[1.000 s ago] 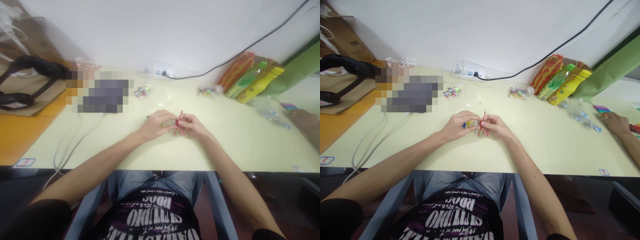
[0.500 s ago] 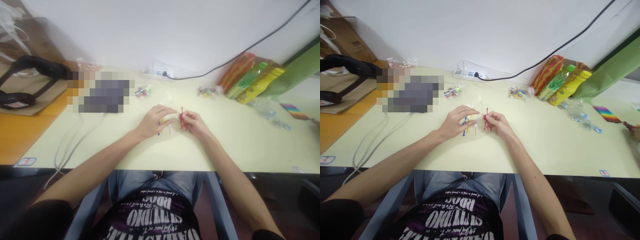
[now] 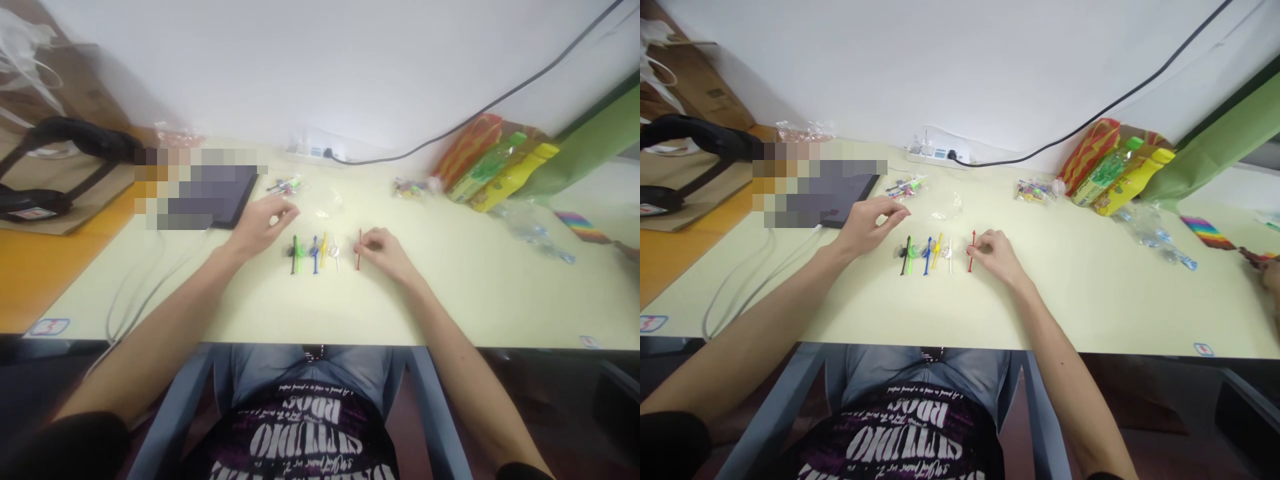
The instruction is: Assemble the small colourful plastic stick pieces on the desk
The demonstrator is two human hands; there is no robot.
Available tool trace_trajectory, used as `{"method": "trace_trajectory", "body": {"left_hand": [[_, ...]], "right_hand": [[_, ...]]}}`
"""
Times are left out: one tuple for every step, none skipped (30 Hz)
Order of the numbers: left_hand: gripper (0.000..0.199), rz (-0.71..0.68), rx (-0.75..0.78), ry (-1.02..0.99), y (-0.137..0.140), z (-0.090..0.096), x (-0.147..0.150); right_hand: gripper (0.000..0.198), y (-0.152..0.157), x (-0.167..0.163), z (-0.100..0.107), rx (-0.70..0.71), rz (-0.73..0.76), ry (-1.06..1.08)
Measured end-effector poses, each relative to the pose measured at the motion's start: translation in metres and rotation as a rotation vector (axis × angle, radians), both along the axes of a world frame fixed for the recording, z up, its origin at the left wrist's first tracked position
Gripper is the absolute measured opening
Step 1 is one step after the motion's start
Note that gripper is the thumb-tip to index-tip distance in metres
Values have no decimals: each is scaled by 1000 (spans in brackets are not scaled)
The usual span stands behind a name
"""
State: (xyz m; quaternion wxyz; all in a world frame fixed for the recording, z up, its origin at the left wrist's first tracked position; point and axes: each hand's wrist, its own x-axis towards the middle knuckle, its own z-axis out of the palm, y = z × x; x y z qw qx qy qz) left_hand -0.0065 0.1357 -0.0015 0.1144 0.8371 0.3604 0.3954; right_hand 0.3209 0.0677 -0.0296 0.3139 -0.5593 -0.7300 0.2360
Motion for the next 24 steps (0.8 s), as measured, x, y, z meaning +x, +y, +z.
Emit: {"method": "trace_trajectory", "body": {"left_hand": [[29, -8, -20, 10, -1, 0, -4], [30, -17, -42, 20, -3, 0, -8], [30, -31, -67, 31, -5, 0, -11], [30, -45, -91, 45, -7, 0, -13], [30, -55, -112, 57, -9, 0, -15], [31, -61, -128, 67, -11, 0, -15], [31, -63, -139, 72, -12, -1, -15], [31, -66, -148, 75, -13, -3, -14], [32, -72, -155, 77, -14, -4, -13], [32, -80, -158, 77, -14, -5, -12], [31, -87, -154, 72, -15, -6, -10], [30, -87, -140, 62, -15, -7, -8], [30, -76, -115, 42, -15, -7, -7], [29, -52, -84, 11, -15, -7, -5], [28, -14, -51, -27, -15, -7, -5], [27, 29, -22, -62, -14, -7, -5], [26, 72, 1, -88, -12, -7, -7], [27, 111, 14, -98, -9, -9, -9], [29, 140, 17, -86, -4, -11, -12], [32, 156, 11, -58, 0, -15, -15], [36, 159, -19, -12, 6, -20, -19], [40, 159, -63, 37, 11, -25, -23], [44, 157, -103, 83, 17, -31, -26], [48, 148, -131, 119, 21, -37, -29]], "right_hand": [[26, 0, -2, -1, 2, 1, -6], [26, -1, -4, -1, 7, -3, -11], [27, -1, -6, -1, 12, -5, -17], [29, -2, -8, -2, 16, -2, -24], [31, -2, -10, -2, 20, 3, -30], [33, -2, -11, -1, 23, 11, -35], [34, -2, -12, -1, 28, 17, -38], [36, -2, -12, 0, 30, 22, -38], [37, -2, -13, 0, 30, 26, -36], [38, -3, -13, 1, 30, 27, -31], [39, -3, -13, 2, 27, 30, -23], [41, -3, -13, 2, 23, 35, -15], [42, -4, -13, 3, 19, 40, -5], [43, -4, -13, 3, 16, 42, 5], [44, -5, -13, 4, 13, 40, 12], [44, -5, -13, 4, 10, 36, 16], [46, -6, -13, 4, 11, 26, 16], [47, -6, -14, 4, 15, 10, 12], [47, -6, -15, 4, 24, -8, 8], [47, -6, -15, 4, 32, -23, 3], [48, -6, -16, 4, 38, -36, -1], [48, -5, -16, 4, 42, -45, -3], [48, -5, -17, 4, 44, -53, -6], [47, -5, -17, 4, 48, -61, -8]]}}
